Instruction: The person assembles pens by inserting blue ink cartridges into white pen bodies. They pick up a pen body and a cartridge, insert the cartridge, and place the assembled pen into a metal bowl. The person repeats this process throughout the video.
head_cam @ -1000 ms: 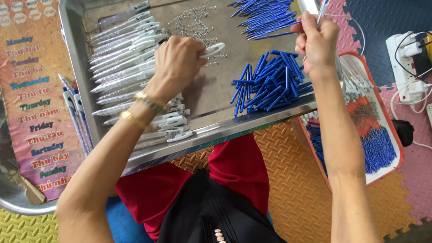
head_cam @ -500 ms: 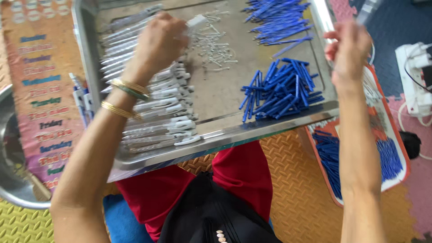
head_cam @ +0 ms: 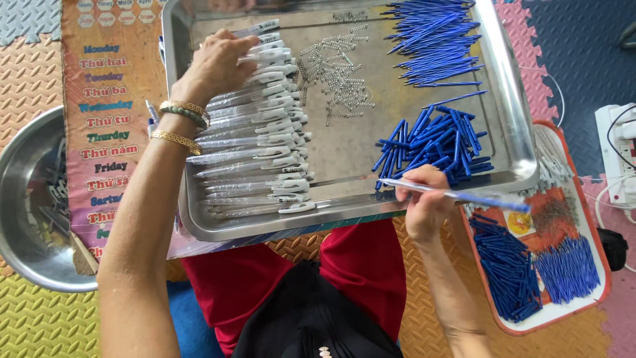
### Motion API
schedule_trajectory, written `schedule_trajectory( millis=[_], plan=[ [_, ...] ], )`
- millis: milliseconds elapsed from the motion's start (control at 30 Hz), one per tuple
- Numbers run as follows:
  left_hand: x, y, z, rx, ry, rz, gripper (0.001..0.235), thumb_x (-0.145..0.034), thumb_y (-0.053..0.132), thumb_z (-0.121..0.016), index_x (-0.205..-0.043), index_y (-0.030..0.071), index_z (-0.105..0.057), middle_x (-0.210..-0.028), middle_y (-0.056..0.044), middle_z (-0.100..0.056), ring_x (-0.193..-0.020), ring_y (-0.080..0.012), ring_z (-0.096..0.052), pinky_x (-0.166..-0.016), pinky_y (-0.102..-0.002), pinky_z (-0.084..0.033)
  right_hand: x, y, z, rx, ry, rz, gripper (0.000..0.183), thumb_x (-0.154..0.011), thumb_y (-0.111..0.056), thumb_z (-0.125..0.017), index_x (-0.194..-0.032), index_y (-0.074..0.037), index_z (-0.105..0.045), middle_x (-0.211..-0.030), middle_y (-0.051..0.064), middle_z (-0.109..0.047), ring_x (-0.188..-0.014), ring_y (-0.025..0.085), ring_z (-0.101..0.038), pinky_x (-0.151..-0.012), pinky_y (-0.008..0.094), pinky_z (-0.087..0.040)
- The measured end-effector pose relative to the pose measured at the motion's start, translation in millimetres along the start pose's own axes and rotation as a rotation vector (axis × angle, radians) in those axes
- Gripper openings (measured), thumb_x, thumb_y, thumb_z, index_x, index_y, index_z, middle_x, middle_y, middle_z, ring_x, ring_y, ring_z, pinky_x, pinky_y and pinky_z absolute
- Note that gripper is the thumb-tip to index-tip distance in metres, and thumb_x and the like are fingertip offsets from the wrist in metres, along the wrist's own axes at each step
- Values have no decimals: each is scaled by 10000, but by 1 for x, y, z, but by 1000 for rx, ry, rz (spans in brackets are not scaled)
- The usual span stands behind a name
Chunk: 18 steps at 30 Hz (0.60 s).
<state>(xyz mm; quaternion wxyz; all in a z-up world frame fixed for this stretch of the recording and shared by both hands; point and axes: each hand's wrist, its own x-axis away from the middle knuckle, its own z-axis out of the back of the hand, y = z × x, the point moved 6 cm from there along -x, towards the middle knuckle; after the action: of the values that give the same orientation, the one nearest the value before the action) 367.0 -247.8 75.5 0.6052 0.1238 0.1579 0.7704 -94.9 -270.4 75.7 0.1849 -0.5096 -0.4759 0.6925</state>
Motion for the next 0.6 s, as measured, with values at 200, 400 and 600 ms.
schedule_trajectory(
  millis=[200, 400, 600],
  plan=[
    [9, -17, 1, 13, 293, -117, 446, -1062, 53, -726, -1507, 53, -745, -1316, -286, -714, -1108, -441, -681, -904, -577, -609, -2, -9, -9, 85, -2, 55, 623, -1212, -604, -368, -1150, -32, -608, -734, 97, -526, -582, 178, -517, -568, 283, -443],
    [69, 48, 61, 101, 455, -301, 426, -1073, 16, -830, -1487, -34, -742, -1366, -321, -728, -1134, -441, -747, -979, -523, -603, 3, 2, -2, 65, 39, -62, 309, -1234, -282, -395, -1186, -18, -547, -825, 114, -591, -605, 178, -560, -576, 281, -459],
    [138, 96, 98, 122, 374, -288, 343, -1132, 11, -765, -1457, -98, -747, -1346, -313, -750, -1087, -411, -750, -945, -479, -614, -42, -48, -36, 388, -256, -134, 192, -1163, -155, -604, -1256, -14, -695, -952, 130, -787, -892, 213, -794, -813, 326, -654]
  ],
)
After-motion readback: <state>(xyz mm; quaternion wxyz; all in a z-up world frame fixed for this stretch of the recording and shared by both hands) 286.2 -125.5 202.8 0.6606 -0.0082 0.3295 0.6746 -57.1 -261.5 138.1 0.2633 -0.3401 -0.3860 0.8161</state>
